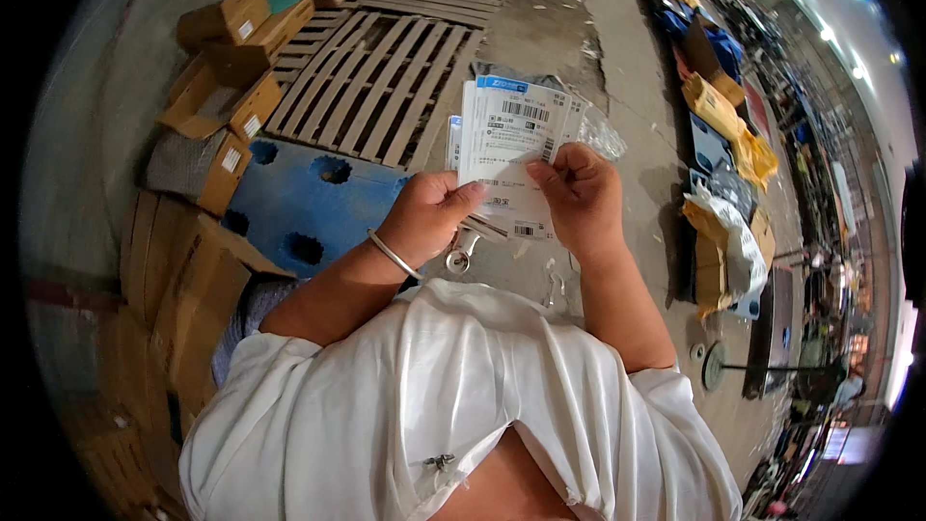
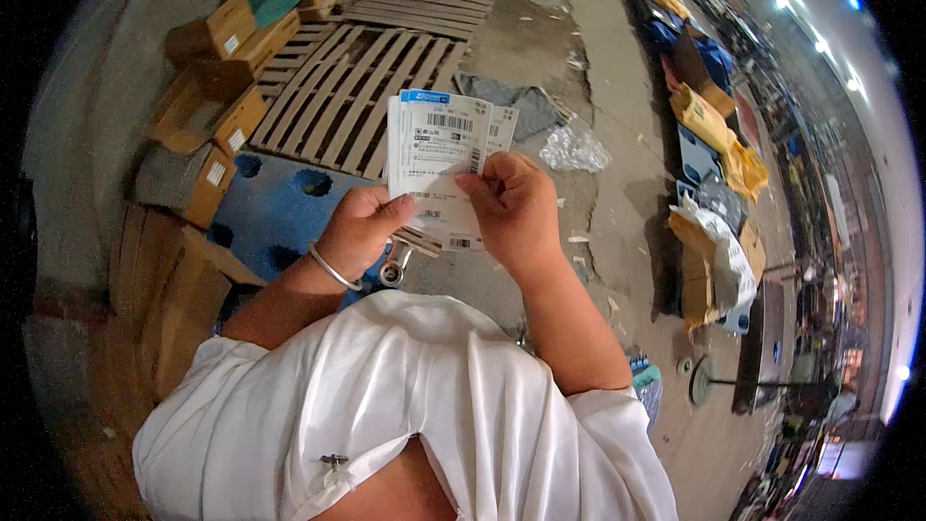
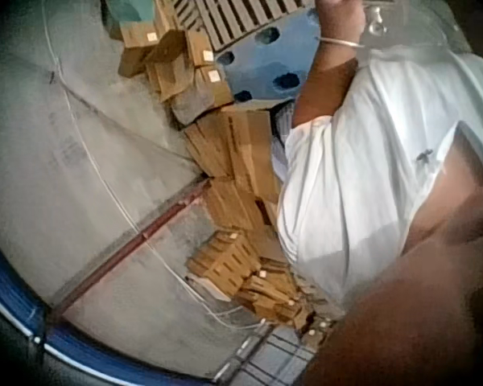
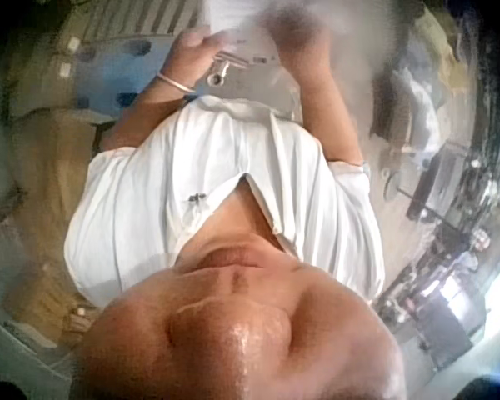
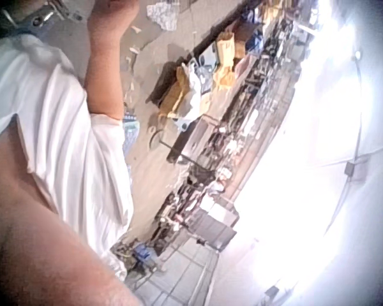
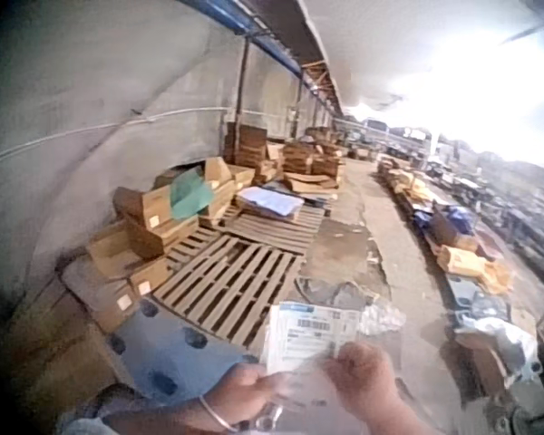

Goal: The person sorts various bath mats from boxes onto stacks while checking labels by hand.

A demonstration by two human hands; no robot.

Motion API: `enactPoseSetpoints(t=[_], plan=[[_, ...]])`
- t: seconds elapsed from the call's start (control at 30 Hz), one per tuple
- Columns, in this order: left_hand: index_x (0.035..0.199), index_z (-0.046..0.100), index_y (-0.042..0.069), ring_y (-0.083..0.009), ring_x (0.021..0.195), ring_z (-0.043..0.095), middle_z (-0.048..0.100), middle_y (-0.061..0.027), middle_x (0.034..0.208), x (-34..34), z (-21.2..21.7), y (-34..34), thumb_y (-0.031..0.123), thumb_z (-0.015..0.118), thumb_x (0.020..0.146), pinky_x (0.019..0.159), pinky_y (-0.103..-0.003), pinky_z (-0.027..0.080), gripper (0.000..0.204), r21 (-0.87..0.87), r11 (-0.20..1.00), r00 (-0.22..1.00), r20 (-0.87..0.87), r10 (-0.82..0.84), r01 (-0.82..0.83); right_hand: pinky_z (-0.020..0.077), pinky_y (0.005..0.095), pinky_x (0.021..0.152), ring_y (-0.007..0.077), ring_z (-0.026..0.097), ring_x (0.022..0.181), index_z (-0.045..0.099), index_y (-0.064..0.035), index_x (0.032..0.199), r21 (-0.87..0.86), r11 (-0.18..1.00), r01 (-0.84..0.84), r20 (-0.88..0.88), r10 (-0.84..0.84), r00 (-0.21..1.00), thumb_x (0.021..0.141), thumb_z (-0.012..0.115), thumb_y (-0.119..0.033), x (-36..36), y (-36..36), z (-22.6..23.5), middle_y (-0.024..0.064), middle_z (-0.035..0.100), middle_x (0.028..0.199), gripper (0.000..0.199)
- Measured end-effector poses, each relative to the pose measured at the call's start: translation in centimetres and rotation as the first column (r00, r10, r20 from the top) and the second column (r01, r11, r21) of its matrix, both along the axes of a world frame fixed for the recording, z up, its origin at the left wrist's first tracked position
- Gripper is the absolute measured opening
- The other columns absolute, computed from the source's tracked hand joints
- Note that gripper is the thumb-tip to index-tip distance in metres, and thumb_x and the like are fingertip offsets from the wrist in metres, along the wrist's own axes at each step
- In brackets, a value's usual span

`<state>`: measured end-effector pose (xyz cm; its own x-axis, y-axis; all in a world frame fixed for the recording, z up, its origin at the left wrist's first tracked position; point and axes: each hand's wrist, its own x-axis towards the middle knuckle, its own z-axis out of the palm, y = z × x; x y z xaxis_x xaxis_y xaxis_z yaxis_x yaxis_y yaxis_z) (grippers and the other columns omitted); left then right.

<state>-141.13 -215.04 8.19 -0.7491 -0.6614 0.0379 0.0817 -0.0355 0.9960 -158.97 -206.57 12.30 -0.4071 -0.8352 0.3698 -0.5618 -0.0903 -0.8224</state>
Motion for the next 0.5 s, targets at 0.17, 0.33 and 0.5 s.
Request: enactPoseSetpoints(t=[0.17, 0.33, 0.5], plan=[[0.102, 0.061, -0.007, -0.0098, 0.079, 0.057, 0.066, -0.0081, 0.09, 1.5, 0.0, -0.5, 0.015, 0.053, 0.092, 0.073, -0.026, 0.048, 0.027, 0.041, 0.984, 0.977, -0.118, 0.178, -0.175, 0.043, 0.0208, 0.062, 0.0071, 0.052, 0.071, 0.061, 0.0032, 0.092, -0.002, 0.976, -0.216, 0.015, 0.216, 0.976, 0.082, 0.06, 0.001, -0.2, -3.3, 0.0, 0.0027, 0.06, 0.078, 0.01], [0.103, 0.061, -0.008, -0.0096, 0.082, 0.058, 0.066, -0.009, 0.093, 3.8, 0.5, -2.8, 0.014, 0.053, 0.092, 0.075, -0.025, 0.048, 0.026, 0.109, 0.925, 0.924, -0.088, 0.373, -0.363, 0.0446, 0.0209, 0.071, 0.0092, 0.055, 0.08, 0.06, 0.0031, 0.099, -0.194, 0.942, -0.274, 0.155, 0.306, 0.939, 0.085, 0.054, 0.004, -0.8, -9.1, 1.1, 0.0059, 0.062, 0.088, 0.015], [0.102, 0.061, -0.009, -0.0093, 0.082, 0.058, 0.066, -0.0086, 0.093, 2.8, 0.5, -4.3, 0.013, 0.053, 0.091, 0.075, -0.025, 0.048, 0.026, 0.132, 0.858, 0.854, -0.102, 0.509, -0.496, 0.0438, 0.0205, 0.069, 0.0077, 0.054, 0.078, 0.061, 0.0009, 0.089, -0.202, 0.88, -0.429, -0.101, 0.417, 0.903, 0.084, 0.057, 0.005, -1.1, -13.7, 0.9, 0.0036, 0.062, 0.085, 0.007]])
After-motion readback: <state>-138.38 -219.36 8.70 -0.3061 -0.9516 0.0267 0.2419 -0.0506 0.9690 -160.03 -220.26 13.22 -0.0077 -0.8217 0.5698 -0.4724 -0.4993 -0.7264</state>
